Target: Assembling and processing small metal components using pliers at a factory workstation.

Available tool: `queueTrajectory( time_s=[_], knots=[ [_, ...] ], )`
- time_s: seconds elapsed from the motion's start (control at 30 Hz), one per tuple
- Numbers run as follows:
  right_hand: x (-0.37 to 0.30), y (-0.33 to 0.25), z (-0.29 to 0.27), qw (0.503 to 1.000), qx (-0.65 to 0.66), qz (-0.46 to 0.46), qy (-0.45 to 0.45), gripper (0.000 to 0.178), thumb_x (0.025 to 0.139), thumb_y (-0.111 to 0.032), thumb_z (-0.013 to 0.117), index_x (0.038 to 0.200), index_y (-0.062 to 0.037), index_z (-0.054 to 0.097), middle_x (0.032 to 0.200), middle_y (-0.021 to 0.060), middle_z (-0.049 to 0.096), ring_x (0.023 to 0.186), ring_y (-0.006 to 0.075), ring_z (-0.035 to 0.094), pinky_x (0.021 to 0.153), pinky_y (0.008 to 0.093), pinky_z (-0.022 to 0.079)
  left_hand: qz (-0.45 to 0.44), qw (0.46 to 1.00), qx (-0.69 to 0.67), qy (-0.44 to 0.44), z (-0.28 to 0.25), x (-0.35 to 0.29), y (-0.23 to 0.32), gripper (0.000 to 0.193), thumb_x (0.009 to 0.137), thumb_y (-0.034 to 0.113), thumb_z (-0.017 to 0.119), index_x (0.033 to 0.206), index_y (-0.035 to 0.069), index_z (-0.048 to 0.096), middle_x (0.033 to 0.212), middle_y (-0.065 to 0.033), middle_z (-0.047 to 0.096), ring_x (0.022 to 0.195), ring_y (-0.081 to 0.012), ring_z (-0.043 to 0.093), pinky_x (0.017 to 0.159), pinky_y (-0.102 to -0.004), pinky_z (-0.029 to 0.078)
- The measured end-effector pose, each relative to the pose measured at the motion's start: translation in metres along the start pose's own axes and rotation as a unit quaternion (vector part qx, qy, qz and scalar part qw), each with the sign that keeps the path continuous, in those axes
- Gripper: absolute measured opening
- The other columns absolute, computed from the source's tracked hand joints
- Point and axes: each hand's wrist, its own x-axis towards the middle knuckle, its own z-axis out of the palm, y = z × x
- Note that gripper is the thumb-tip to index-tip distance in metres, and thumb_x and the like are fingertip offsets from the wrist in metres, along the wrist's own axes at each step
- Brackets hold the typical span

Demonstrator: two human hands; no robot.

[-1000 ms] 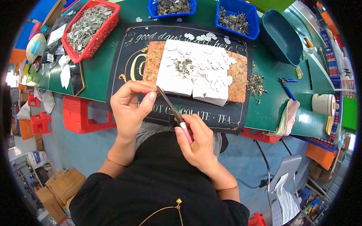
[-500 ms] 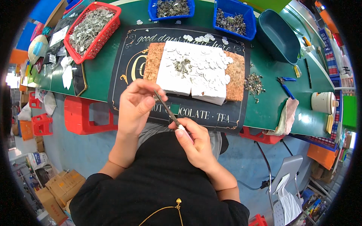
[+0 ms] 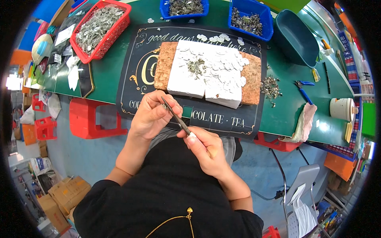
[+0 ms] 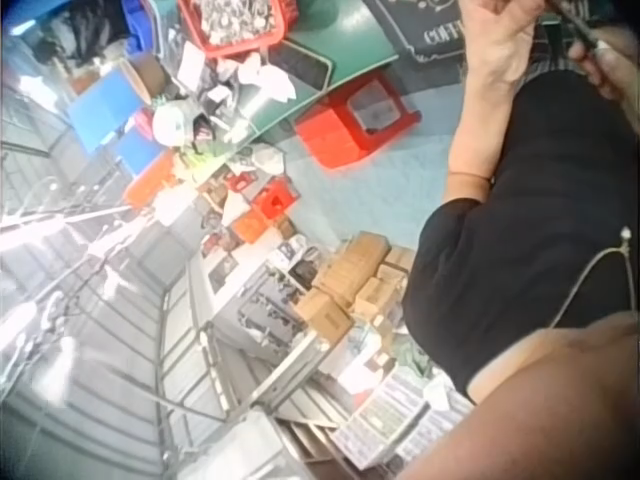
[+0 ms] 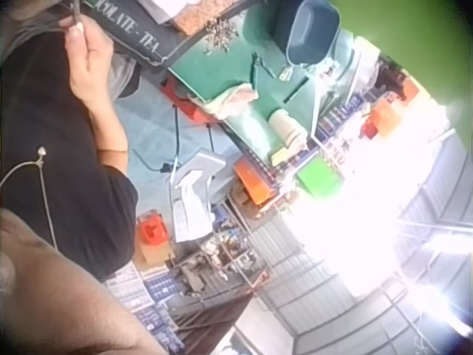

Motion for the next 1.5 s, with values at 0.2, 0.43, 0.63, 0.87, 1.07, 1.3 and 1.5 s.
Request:
queueTrajectory(
  time_s=[0.2,0.43,0.63,0.87,1.07,1.3,1.5],
  knots=[
    [0.002,0.006,0.004,0.963,-0.209,-0.161,0.057,0.019,0.085,-0.009,0.048,0.093,0.0067,0.057,0.067,0.0056,0.05,0.056,0.0096,0.044,0.05,0.0223,0.035,0.026,0.998,0.052,0.034,0.006,-0.004,-0.002,0.013,0.076,0.003,0.066,0.086,0.001,0.058,0.086,-0.0118,0.063,0.081,-0.0225,0.062,0.076,-0.0355,0.049],
    [0.009,0.021,0.004,0.897,-0.365,-0.225,0.106,0.017,0.079,0.0,0.051,0.094,0.0054,0.055,0.071,0.012,0.051,0.055,0.0227,0.048,0.052,0.0281,0.038,0.059,0.992,0.062,0.091,0.0,-0.004,-0.009,0.009,0.077,-0.001,0.064,0.084,-0.001,0.059,0.09,-0.0141,0.064,0.083,-0.0248,0.063,0.077,-0.0375,0.051],
    [0.012,0.01,0.002,0.93,-0.31,-0.18,0.077,0.02,0.081,-0.01,0.053,0.096,0.0035,0.054,0.073,0.0085,0.048,0.061,0.0168,0.046,0.055,0.0249,0.036,0.136,0.928,0.317,0.141,0.013,-0.01,0.017,0.012,0.077,-0.003,0.062,0.089,-0.005,0.062,0.088,-0.0131,0.064,0.083,-0.0209,0.062,0.077,-0.0311,0.05],
    [0.005,0.002,-0.015,0.996,-0.059,-0.021,0.071,0.039,0.082,-0.02,0.053,0.114,0.0027,0.048,0.096,0.0044,0.048,0.087,0.0094,0.045,0.078,0.021,0.035,0.278,0.573,0.737,0.225,-0.022,0.033,0.054,0.015,0.073,0.006,0.066,0.089,0.004,0.066,0.089,-0.006,0.063,0.086,-0.0205,0.053,0.077,-0.0294,0.042],
    [0.002,-0.008,-0.024,0.998,0.015,-0.002,0.064,0.046,0.082,-0.02,0.051,0.12,0.0051,0.045,0.103,0.0082,0.051,0.092,0.0125,0.046,0.082,0.0243,0.035,0.27,0.568,0.766,0.135,0.007,0.045,0.04,0.015,0.068,0.006,0.069,0.083,0.007,0.068,0.083,-0.0023,0.059,0.088,-0.019,0.046,0.078,-0.0292,0.038],
    [0.004,-0.006,-0.051,0.999,0.005,0.008,0.053,0.042,0.083,-0.021,0.051,0.116,0.0056,0.047,0.097,0.008,0.053,0.086,0.0121,0.048,0.079,0.0244,0.038,0.264,0.508,0.81,0.128,0.017,0.06,0.025,0.014,0.066,0.006,0.07,0.079,0.008,0.067,0.085,-0.0004,0.061,0.089,-0.0212,0.047,0.079,-0.031,0.038],
    [0.019,-0.012,-0.054,0.994,-0.108,-0.013,0.025,0.03,0.084,-0.011,0.051,0.11,0.0037,0.049,0.091,0.0043,0.051,0.082,0.0088,0.046,0.073,0.0203,0.037,0.216,0.665,0.695,0.167,0.029,0.043,0.024,0.009,0.074,-0.002,0.065,0.083,-0.001,0.062,0.088,-0.0083,0.064,0.076,-0.0174,0.06,0.069,-0.0254,0.047]
  ],
)
